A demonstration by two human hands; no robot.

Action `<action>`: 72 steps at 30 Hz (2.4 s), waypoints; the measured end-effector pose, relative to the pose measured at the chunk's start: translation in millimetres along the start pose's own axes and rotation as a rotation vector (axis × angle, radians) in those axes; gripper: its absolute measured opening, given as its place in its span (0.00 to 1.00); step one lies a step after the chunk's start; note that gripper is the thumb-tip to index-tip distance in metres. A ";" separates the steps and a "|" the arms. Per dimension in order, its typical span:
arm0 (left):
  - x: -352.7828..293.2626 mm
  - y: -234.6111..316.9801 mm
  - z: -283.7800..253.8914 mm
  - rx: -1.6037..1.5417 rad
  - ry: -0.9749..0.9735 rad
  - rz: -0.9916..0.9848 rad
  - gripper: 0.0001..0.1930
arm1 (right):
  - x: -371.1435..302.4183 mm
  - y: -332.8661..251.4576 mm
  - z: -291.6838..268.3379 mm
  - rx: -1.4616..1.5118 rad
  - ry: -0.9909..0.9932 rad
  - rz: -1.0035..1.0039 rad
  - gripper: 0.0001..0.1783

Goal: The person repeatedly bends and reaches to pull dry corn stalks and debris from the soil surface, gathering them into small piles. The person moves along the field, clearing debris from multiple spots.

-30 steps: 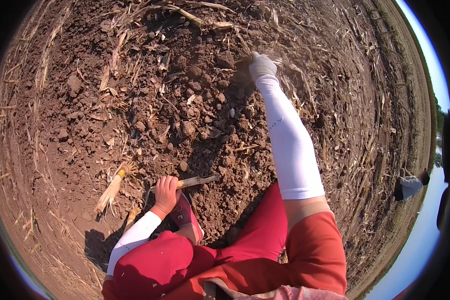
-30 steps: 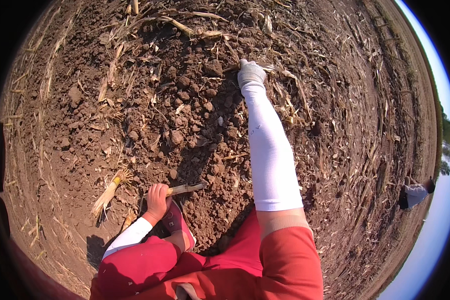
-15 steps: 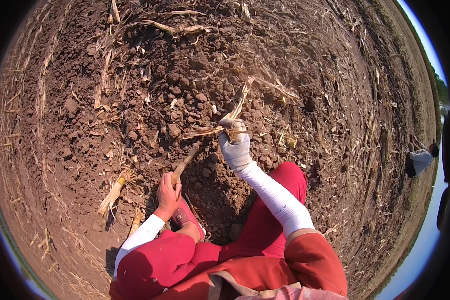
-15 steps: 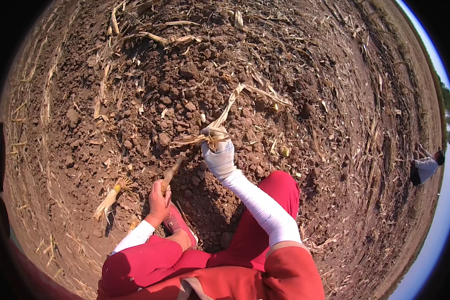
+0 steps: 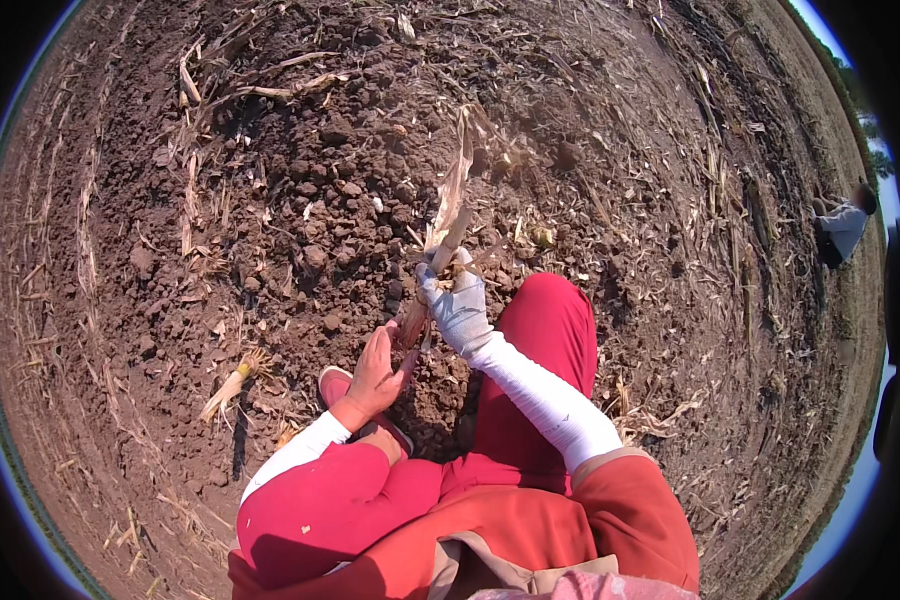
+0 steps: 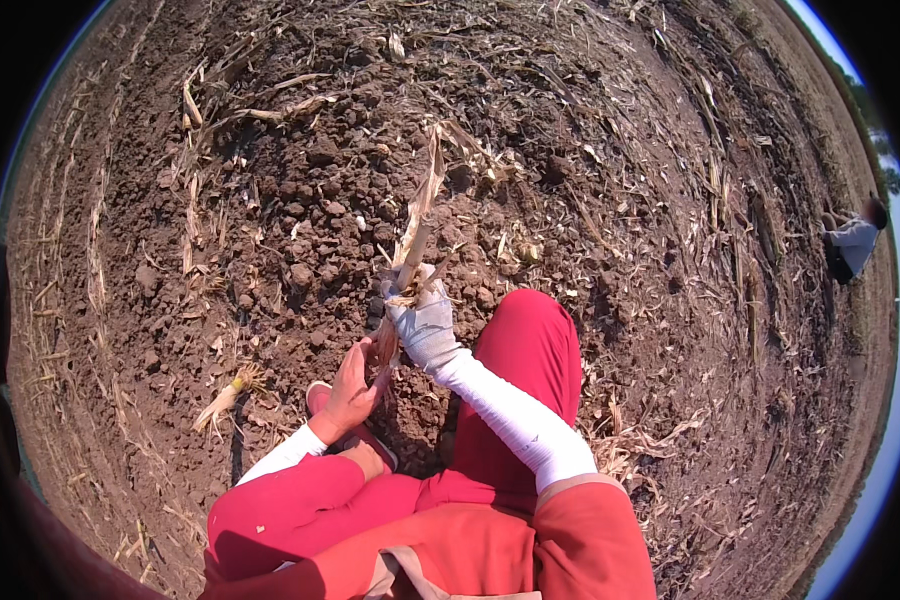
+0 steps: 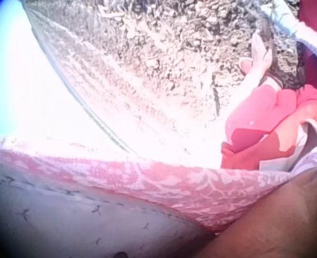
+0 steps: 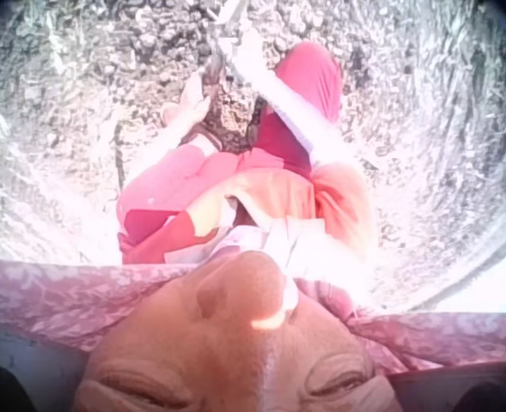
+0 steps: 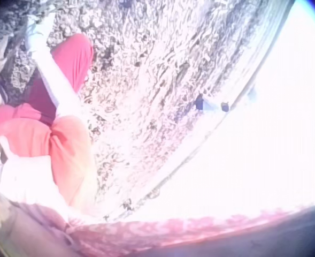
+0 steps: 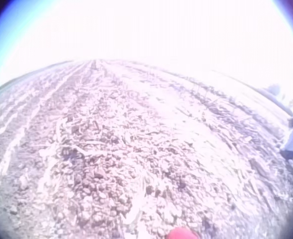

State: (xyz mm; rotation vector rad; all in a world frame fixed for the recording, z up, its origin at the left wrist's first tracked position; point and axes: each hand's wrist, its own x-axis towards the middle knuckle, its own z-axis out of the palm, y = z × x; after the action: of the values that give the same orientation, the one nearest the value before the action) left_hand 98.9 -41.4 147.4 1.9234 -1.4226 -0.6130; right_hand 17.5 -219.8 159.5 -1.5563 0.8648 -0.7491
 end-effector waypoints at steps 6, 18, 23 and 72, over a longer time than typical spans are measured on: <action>-23.6 -6.3 -4.7 0.005 -0.036 -0.066 0.14 | 30.2 -29.2 -146.0 -0.133 0.538 -0.288 0.16; -90.0 -57.8 15.4 0.078 0.021 -0.028 0.13 | -43.3 114.0 -306.7 -1.454 -0.334 0.944 0.25; -86.8 -67.4 18.6 0.053 0.054 -0.057 0.08 | 64.0 79.2 -188.4 -0.983 0.053 0.019 0.18; -111.4 -52.6 -42.4 -0.150 -0.470 -0.118 0.10 | 38.5 89.0 21.8 -1.087 -0.281 -0.403 0.23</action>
State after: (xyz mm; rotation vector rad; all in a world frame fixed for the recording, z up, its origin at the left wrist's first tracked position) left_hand 129.4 84.7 135.5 1.8248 -1.4906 -1.2563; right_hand 44.9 -248.5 68.4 -2.7808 0.7803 -0.2794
